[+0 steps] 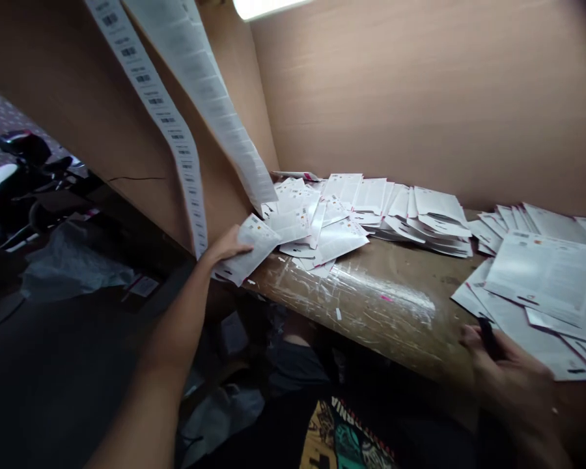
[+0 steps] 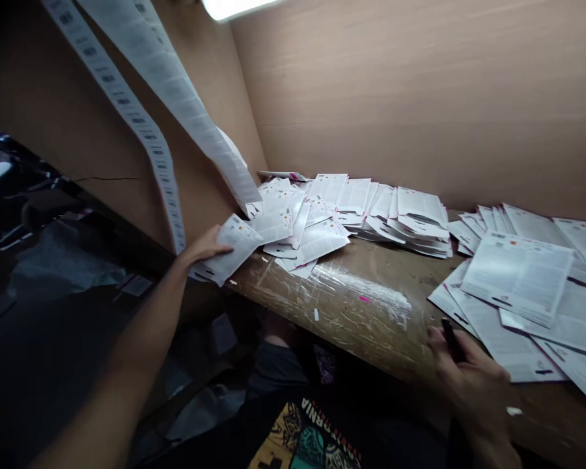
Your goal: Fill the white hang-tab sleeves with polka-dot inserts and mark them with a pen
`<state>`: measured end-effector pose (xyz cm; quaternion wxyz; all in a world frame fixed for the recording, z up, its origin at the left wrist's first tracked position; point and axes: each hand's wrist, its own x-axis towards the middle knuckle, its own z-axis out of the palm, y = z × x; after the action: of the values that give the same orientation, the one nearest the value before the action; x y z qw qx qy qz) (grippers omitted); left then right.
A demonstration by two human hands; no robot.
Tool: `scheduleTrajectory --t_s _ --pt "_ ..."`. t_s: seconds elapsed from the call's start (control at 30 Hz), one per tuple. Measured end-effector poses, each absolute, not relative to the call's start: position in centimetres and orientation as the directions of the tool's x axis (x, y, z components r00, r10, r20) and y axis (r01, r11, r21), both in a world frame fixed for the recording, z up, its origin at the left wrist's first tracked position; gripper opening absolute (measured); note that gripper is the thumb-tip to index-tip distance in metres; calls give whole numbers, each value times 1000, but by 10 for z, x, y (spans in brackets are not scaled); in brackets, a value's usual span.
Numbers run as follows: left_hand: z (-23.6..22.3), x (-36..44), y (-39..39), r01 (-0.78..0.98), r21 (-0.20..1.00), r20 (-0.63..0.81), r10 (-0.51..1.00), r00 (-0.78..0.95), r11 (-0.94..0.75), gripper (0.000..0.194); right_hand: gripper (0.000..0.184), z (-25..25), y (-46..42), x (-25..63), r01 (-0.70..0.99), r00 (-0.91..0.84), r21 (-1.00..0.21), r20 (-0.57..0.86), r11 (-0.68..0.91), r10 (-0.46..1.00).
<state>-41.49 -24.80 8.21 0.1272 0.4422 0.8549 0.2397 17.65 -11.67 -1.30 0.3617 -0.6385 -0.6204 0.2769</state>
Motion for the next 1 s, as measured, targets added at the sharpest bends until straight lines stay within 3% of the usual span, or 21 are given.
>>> scheduleTrajectory --t_s 0.07,0.13,0.17,0.3,0.37,0.43,0.53,0.77,1.0 --pt "84 -390 -245 567 725 2 823 -568 390 79 42 -15 -127 166 475 -14 -880 21 25 1000" --pt "78 -346 -234 285 934 -17 827 -562 213 82 51 -11 -140 149 333 -170 -943 -56 4 984" --pt "71 -318 -226 117 983 -54 835 -548 140 82 53 -6 -147 137 269 -261 -963 -76 -3 962" --pt "39 -197 -185 -364 919 -309 849 -428 151 59 68 18 -164 86 12 -484 -995 -93 -99 870" --pt "26 -153 -169 -543 803 -456 840 -294 246 42 79 27 -163 72 -84 -491 -975 -140 -207 860" --pt "18 -128 -157 -655 670 -562 815 -141 349 29 79 33 -158 72 -139 -431 -944 -213 -298 877" --pt "15 -119 -147 -697 577 -603 798 -12 425 27 72 39 -148 85 -140 -340 -919 -304 -368 890" --pt "26 -118 -124 -632 602 -602 798 43 488 43 57 65 -134 96 -116 -406 -928 -282 -355 869" --pt "28 -103 -104 -113 897 -438 895 -85 428 45 53 91 -122 104 -169 -404 -931 -234 -323 885"
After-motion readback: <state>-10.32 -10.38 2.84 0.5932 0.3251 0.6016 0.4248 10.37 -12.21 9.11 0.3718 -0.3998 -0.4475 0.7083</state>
